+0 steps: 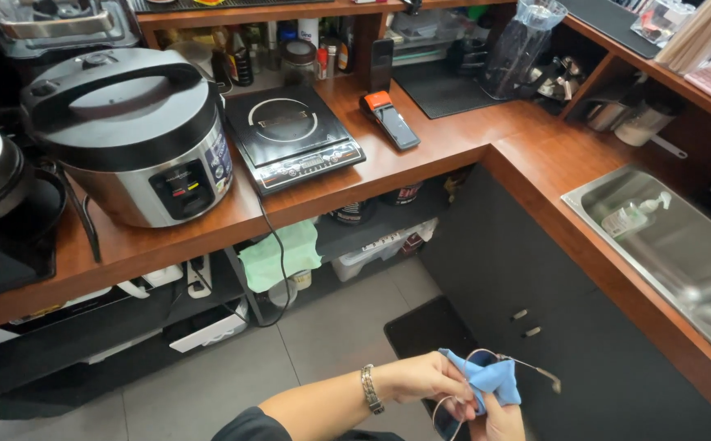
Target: The person is cleaning a pair of eyeglasses using a blue microfiber cloth. They wipe the lenses repeatedly and inspect them for cleanliness.
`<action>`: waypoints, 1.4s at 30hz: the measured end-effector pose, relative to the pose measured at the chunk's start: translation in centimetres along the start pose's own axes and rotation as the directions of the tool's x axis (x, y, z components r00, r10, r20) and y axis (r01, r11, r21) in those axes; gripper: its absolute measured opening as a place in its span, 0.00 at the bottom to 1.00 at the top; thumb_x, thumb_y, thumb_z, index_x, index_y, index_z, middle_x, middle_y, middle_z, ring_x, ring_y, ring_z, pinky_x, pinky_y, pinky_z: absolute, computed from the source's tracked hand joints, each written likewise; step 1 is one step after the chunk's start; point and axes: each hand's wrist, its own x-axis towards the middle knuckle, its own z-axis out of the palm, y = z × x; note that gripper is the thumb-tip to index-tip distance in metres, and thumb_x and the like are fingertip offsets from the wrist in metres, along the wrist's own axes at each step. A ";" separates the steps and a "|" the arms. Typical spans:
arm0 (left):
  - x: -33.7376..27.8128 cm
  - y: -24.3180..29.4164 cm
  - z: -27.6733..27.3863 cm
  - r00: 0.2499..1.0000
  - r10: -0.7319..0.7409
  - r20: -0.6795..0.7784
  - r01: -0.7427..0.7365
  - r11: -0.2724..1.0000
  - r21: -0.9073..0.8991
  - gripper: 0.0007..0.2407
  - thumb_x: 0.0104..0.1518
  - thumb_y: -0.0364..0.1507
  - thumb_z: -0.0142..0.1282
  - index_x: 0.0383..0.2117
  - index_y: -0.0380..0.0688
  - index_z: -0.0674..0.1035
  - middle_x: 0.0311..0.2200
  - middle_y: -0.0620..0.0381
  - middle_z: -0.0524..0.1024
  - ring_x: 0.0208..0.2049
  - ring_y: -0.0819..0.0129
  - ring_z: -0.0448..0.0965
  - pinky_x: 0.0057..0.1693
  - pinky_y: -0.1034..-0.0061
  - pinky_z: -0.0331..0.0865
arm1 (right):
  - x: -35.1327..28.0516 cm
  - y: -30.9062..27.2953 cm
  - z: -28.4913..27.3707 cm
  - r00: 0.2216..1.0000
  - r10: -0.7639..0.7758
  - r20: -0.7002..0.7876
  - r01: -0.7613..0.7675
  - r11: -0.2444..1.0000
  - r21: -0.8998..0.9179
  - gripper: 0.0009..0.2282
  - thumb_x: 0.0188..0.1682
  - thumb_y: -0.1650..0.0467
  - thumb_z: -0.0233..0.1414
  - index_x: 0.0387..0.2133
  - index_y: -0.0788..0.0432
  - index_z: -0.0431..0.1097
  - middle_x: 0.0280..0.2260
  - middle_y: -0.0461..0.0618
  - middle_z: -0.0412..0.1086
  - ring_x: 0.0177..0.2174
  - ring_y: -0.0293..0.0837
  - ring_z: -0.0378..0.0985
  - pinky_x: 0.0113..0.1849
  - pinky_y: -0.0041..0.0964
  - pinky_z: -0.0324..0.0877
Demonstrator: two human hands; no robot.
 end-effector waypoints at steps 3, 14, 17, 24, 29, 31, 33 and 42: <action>-0.3 0.4 0.9 0.997 0.010 -0.079 -0.001 0.993 0.117 0.07 0.66 0.25 0.58 0.43 0.32 0.82 0.37 0.45 0.82 0.38 0.68 0.84 0.51 0.76 0.80 | -0.4 0.4 0.4 0.948 -0.316 -0.021 0.314 0.946 -0.079 0.18 0.44 0.78 0.57 0.50 0.72 0.70 0.44 0.65 0.74 0.39 0.57 0.78 0.42 0.48 0.75; -1.3 2.1 0.9 0.993 0.033 -0.112 -0.007 0.974 0.227 0.07 0.61 0.24 0.56 0.40 0.35 0.83 0.36 0.47 0.83 0.37 0.71 0.84 0.52 0.79 0.79 | 1.4 1.1 -0.1 0.941 -0.125 0.314 0.123 0.992 0.026 0.24 0.41 0.74 0.60 0.54 0.61 0.66 0.35 0.58 0.74 0.31 0.48 0.77 0.30 0.42 0.73; -1.5 1.5 0.9 0.994 -0.030 -0.103 0.057 0.962 0.268 0.08 0.63 0.28 0.57 0.40 0.35 0.83 0.37 0.47 0.82 0.37 0.71 0.84 0.51 0.81 0.78 | 1.4 -0.2 0.4 0.956 -0.172 0.239 0.176 0.984 0.003 0.14 0.43 0.75 0.60 0.42 0.65 0.71 0.34 0.58 0.75 0.31 0.50 0.78 0.31 0.45 0.74; -2.1 1.5 0.7 0.991 -0.095 -0.094 0.113 0.971 0.211 0.08 0.65 0.30 0.59 0.42 0.36 0.83 0.38 0.48 0.83 0.37 0.72 0.84 0.51 0.83 0.78 | 3.7 1.9 -0.1 0.919 -0.355 0.168 0.329 0.930 0.166 0.09 0.45 0.79 0.57 0.39 0.65 0.70 0.38 0.58 0.77 0.38 0.49 0.79 0.42 0.43 0.74; -2.8 2.3 1.4 0.981 -0.128 -0.144 0.159 0.961 0.225 0.08 0.65 0.30 0.58 0.39 0.37 0.83 0.36 0.50 0.83 0.36 0.72 0.84 0.51 0.84 0.77 | 2.4 1.7 1.3 0.944 -0.321 0.074 0.309 0.941 0.139 0.07 0.44 0.80 0.55 0.34 0.63 0.70 0.32 0.54 0.75 0.35 0.48 0.78 0.41 0.45 0.73; -2.7 1.8 0.9 0.982 -0.126 -0.142 0.156 0.963 0.221 0.07 0.65 0.29 0.58 0.39 0.37 0.84 0.35 0.50 0.83 0.36 0.72 0.84 0.51 0.85 0.77 | 1.7 1.8 1.6 0.938 -0.331 0.100 0.313 0.936 0.160 0.08 0.44 0.82 0.53 0.34 0.61 0.68 0.30 0.55 0.74 0.33 0.48 0.77 0.39 0.44 0.73; -2.3 0.8 0.0 0.995 -0.047 -0.091 0.062 0.983 0.173 0.06 0.63 0.26 0.58 0.39 0.35 0.83 0.36 0.47 0.83 0.37 0.69 0.85 0.49 0.84 0.78 | 0.5 1.8 2.1 0.988 -0.083 0.133 0.081 0.997 0.020 0.11 0.45 0.74 0.60 0.40 0.66 0.72 0.28 0.61 0.73 0.27 0.54 0.77 0.26 0.49 0.74; -2.2 0.0 0.7 0.984 -0.179 -0.017 0.180 0.975 0.134 0.08 0.67 0.28 0.58 0.42 0.34 0.83 0.37 0.49 0.83 0.35 0.72 0.84 0.52 0.77 0.80 | 0.6 1.1 0.7 0.978 -0.027 0.209 0.015 0.998 0.060 0.18 0.40 0.84 0.57 0.45 0.67 0.69 0.34 0.64 0.74 0.33 0.54 0.77 0.36 0.48 0.74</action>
